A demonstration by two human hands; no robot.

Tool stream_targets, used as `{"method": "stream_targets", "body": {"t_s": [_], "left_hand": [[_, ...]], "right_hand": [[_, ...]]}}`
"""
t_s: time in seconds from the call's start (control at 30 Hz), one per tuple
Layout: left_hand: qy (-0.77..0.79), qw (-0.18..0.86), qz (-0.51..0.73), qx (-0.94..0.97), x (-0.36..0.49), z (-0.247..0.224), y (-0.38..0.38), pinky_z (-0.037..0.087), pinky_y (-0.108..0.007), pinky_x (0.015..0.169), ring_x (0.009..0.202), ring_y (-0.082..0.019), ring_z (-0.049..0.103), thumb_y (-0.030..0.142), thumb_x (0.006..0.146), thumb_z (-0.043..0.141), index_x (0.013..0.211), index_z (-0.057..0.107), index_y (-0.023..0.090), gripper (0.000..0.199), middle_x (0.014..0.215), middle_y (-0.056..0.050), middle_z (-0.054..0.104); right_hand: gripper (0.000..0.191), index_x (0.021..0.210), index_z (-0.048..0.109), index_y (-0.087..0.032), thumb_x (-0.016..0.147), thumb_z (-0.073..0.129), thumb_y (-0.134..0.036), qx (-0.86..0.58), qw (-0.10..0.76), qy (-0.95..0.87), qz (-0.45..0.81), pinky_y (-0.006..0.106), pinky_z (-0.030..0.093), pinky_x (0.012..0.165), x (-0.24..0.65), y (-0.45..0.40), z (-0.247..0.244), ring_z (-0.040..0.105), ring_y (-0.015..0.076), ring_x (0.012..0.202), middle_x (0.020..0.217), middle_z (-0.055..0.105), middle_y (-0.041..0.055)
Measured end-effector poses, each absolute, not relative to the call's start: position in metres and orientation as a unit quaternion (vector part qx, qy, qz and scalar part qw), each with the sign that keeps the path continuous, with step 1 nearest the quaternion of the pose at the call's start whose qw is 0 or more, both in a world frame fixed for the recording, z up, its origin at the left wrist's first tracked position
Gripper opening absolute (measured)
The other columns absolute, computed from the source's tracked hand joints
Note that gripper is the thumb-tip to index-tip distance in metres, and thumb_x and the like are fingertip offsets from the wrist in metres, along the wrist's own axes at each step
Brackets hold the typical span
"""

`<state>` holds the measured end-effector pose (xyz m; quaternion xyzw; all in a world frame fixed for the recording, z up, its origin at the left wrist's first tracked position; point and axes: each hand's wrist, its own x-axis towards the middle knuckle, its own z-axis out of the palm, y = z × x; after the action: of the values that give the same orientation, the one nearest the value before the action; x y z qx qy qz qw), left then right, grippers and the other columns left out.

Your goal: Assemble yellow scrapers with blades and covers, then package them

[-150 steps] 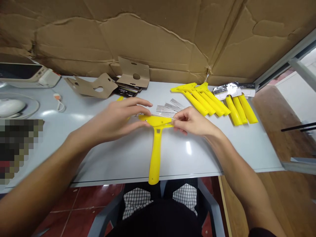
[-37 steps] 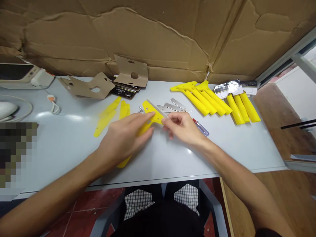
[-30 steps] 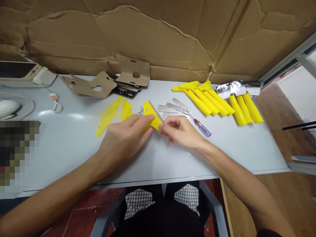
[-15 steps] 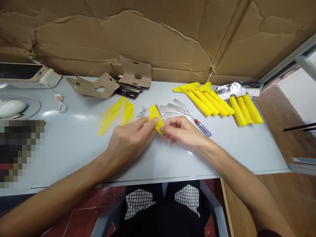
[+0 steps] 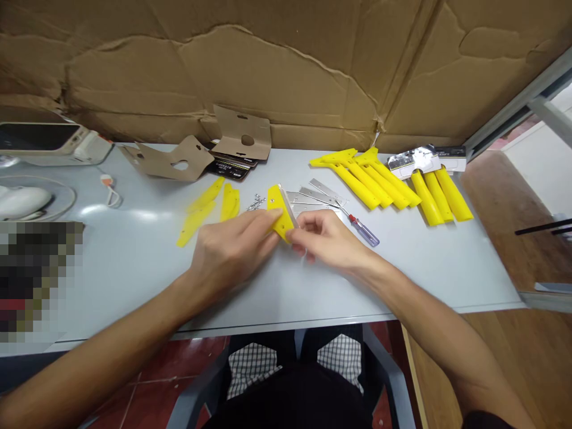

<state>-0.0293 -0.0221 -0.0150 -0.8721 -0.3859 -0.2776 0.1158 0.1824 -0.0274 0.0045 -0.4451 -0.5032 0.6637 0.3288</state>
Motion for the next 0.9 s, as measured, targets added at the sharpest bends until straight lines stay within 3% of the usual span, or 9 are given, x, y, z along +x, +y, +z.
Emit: {"method": "stream_targets", "body": {"t_s": [0.23, 0.5, 0.7, 0.9], "left_hand": [[-0.411, 0.081, -0.321, -0.850, -0.035, -0.019, -0.014, 0.059, -0.035, 0.066, 0.079, -0.025, 0.079, 0.024, 0.100, 0.060, 0.129, 0.071, 0.015, 0.033, 0.100, -0.012, 0.083], [-0.406, 0.084, -0.324, -0.850, -0.035, -0.019, -0.014, 0.056, -0.035, 0.061, 0.073, -0.024, 0.076, 0.024, 0.100, 0.062, 0.130, 0.073, 0.013, 0.034, 0.089, -0.012, 0.081], [-0.416, 0.003, -0.355, -0.837, -0.035, -0.016, -0.013, 0.060, -0.034, 0.070, 0.081, -0.023, 0.077, 0.020, 0.094, 0.066, 0.129, 0.074, 0.022, 0.035, 0.095, -0.008, 0.082], [-0.427, -0.024, -0.358, -0.830, -0.033, -0.009, -0.015, 0.059, -0.033, 0.067, 0.071, -0.020, 0.074, 0.024, 0.092, 0.068, 0.119, 0.078, 0.024, 0.029, 0.084, -0.003, 0.081]], "right_hand": [[0.027, 0.068, 0.062, -0.021, 0.084, 0.080, -0.033, -0.441, 0.330, -0.527, 0.647, 0.025, 0.047, 0.050, 0.183, -0.026, 0.006, 0.055, 0.0093, 0.051, 0.064, 0.067, -0.0019], [0.027, 0.067, 0.060, -0.021, 0.086, 0.077, -0.032, -0.439, 0.333, -0.549, 0.628, 0.024, 0.048, 0.051, 0.184, -0.027, 0.005, 0.055, 0.0088, 0.052, 0.064, 0.067, -0.0026], [0.032, 0.068, 0.060, -0.021, 0.087, 0.079, -0.038, -0.442, 0.332, -0.568, 0.610, 0.025, 0.047, 0.051, 0.183, -0.031, 0.011, 0.056, 0.0102, 0.055, 0.066, 0.066, -0.0020], [0.037, 0.068, 0.058, -0.022, 0.087, 0.080, -0.045, -0.430, 0.352, -0.588, 0.589, 0.026, 0.046, 0.056, 0.182, -0.036, 0.019, 0.055, 0.0115, 0.062, 0.067, 0.064, -0.0016]]}}
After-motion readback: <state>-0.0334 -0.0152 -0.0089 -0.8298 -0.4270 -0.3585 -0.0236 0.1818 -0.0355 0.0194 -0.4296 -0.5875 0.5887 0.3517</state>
